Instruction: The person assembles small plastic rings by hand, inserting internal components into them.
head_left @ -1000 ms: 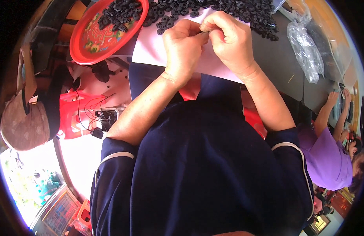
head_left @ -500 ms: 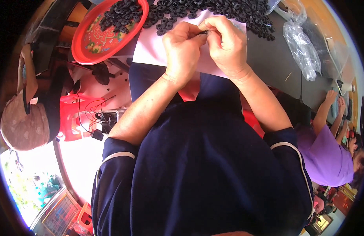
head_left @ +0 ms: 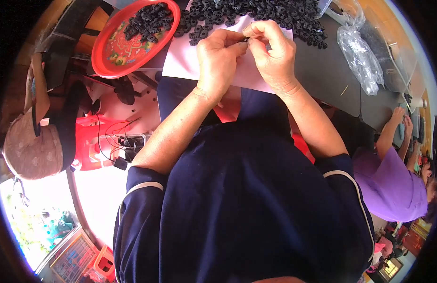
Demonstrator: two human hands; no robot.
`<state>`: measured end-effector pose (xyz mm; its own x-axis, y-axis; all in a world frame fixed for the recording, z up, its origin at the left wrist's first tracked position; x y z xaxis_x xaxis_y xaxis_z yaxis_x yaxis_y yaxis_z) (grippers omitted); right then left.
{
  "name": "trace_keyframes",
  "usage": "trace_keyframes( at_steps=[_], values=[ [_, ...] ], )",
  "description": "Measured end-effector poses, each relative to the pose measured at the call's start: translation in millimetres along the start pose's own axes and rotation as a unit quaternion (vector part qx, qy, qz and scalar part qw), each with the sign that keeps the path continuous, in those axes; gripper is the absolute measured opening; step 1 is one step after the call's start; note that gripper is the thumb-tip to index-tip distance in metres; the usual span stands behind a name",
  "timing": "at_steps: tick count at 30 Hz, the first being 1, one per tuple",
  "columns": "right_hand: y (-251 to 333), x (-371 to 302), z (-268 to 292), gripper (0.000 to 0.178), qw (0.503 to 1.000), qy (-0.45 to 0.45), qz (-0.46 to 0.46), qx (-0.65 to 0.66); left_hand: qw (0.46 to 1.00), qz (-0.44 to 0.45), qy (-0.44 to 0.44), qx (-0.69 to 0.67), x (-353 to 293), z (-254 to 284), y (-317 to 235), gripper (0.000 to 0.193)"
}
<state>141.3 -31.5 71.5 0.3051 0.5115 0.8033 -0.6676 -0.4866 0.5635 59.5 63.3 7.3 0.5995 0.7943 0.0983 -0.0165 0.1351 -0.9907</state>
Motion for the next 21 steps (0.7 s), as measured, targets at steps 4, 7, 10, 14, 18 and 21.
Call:
trace_keyframes(
  at_steps=[4,7,10,14,18,21],
  values=[
    [2.4,3.3,0.6,0.028,1.000,0.002,-0.005,0.006,1.000,0.004,0.013,0.009,1.8,-1.1,0.3,0.013],
    [-2.4,3.8,2.0,0.024,1.000,0.029,-0.004,-0.001,1.000,0.011,0.021,0.016,1.2,-1.5,-5.7,0.011],
    [-1.4,2.0,2.4,0.019,0.998,0.066,0.015,-0.009,0.999,0.019,0.023,0.014,2.5,-1.7,-4.3,0.010],
    [-8.2,-0.5,-0.1,0.012,0.993,0.077,-0.077,0.045,1.000,0.013,0.009,0.018,2.7,2.4,0.5,0.012],
    [-39.6,-10.9,5.6,0.012,0.970,0.030,-0.217,0.109,0.999,0.010,0.034,-0.002,4.6,-0.7,6.0,0.015],
    [-46.0,-12.4,10.7,0.012,0.942,-0.007,-0.288,0.172,0.997,0.036,0.062,-0.023,6.2,-1.6,8.4,0.018]
  ],
)
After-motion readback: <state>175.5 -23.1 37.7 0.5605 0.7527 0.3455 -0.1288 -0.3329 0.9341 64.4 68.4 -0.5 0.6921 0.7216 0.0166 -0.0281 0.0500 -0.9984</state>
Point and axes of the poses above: each hand's wrist, its own x-axis towards the middle knuckle, its own z-axis out of the back of the hand, y = z × x, the point moved 9 cm from there along x, towards the middle knuckle, and after that the axes turned 11 degrees about x, right-handed, at the moved point
